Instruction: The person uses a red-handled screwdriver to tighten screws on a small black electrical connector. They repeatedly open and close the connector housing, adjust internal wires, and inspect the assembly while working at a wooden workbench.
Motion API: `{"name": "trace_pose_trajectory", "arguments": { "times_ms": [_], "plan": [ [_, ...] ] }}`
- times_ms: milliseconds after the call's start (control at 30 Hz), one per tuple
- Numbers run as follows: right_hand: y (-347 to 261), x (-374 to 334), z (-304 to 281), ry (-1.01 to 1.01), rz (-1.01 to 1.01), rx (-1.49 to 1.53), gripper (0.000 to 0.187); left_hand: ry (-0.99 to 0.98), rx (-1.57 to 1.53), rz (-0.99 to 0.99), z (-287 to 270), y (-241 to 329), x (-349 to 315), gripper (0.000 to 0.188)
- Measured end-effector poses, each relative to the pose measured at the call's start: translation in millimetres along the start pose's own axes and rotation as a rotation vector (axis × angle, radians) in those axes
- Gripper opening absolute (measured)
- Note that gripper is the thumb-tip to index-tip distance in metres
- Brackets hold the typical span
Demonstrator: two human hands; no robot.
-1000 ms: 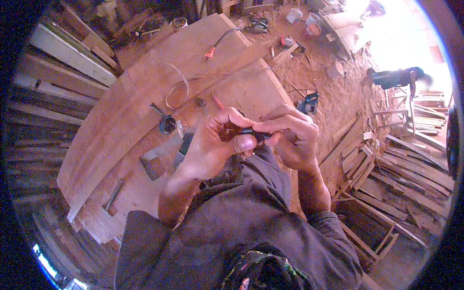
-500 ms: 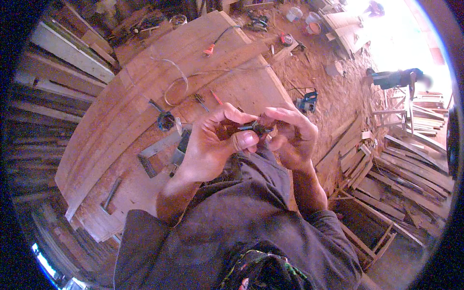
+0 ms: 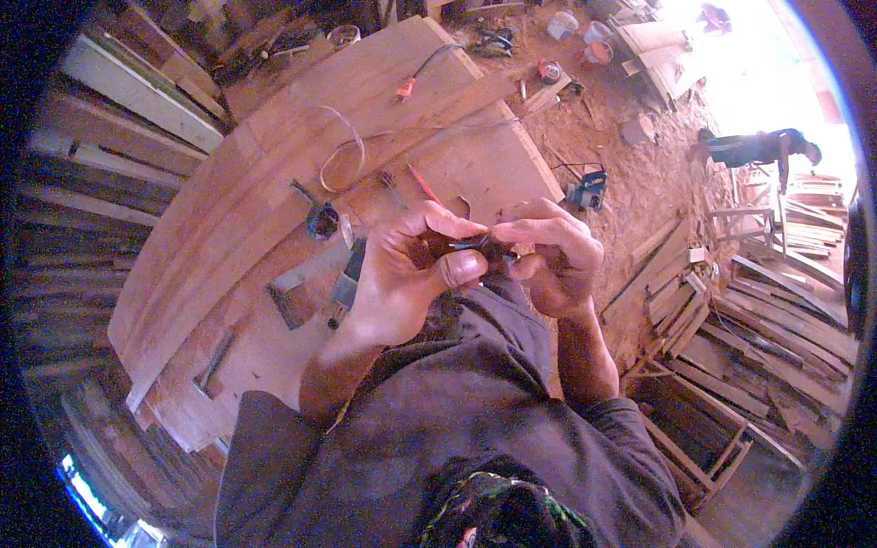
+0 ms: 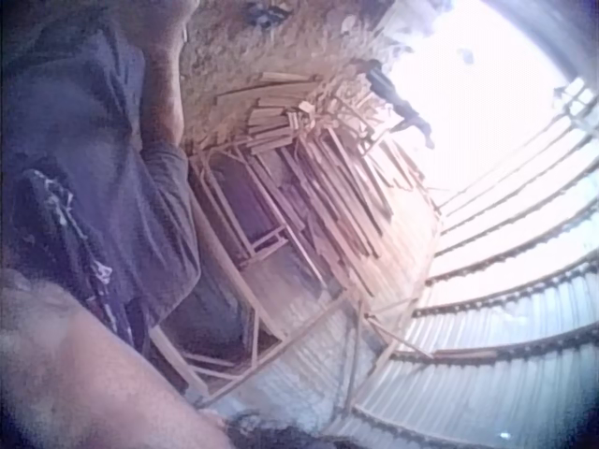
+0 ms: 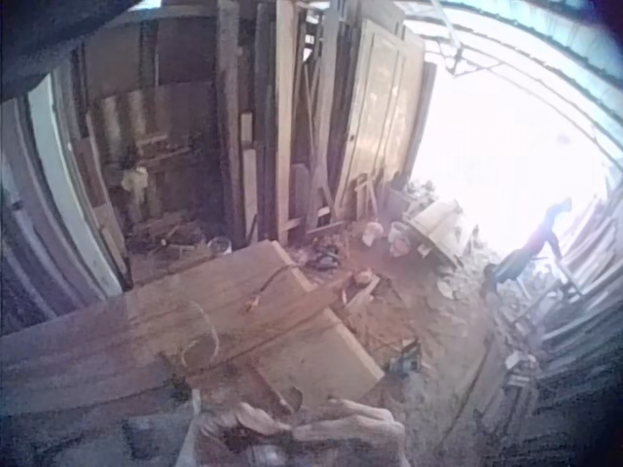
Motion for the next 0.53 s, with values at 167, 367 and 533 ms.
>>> {"name": "trace_pose_trajectory", "arguments": {
  "times_ms": [167, 367, 533],
  "plan": [
    [-3.0, -11.0, 15.1, -0.006, 0.062, 0.059, 0.024, -0.121, 0.121, 0.017, -4.3, 2.4, -13.5, 0.021],
    [-12.0, -16.3, 29.0, 0.066, 0.055, -0.044, 0.013, -0.089, 0.211, 0.108, -9.4, 9.7, -26.1, 0.023],
    [-7.6, -21.0, 36.2, 0.111, 0.183, 0.118, 0.026, -0.033, 0.339, 0.225, -17.9, 16.9, -37.3, 0.026]
  ]
}}
Point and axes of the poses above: each hand's wrist, its own x-axis towards the middle knuckle, its own z-axis out of the palm, y = z × x, the point moved 7 cm from there along x, towards the middle knuckle, and after that the axes turned 4 degrees about x, right-handed, at the moved point
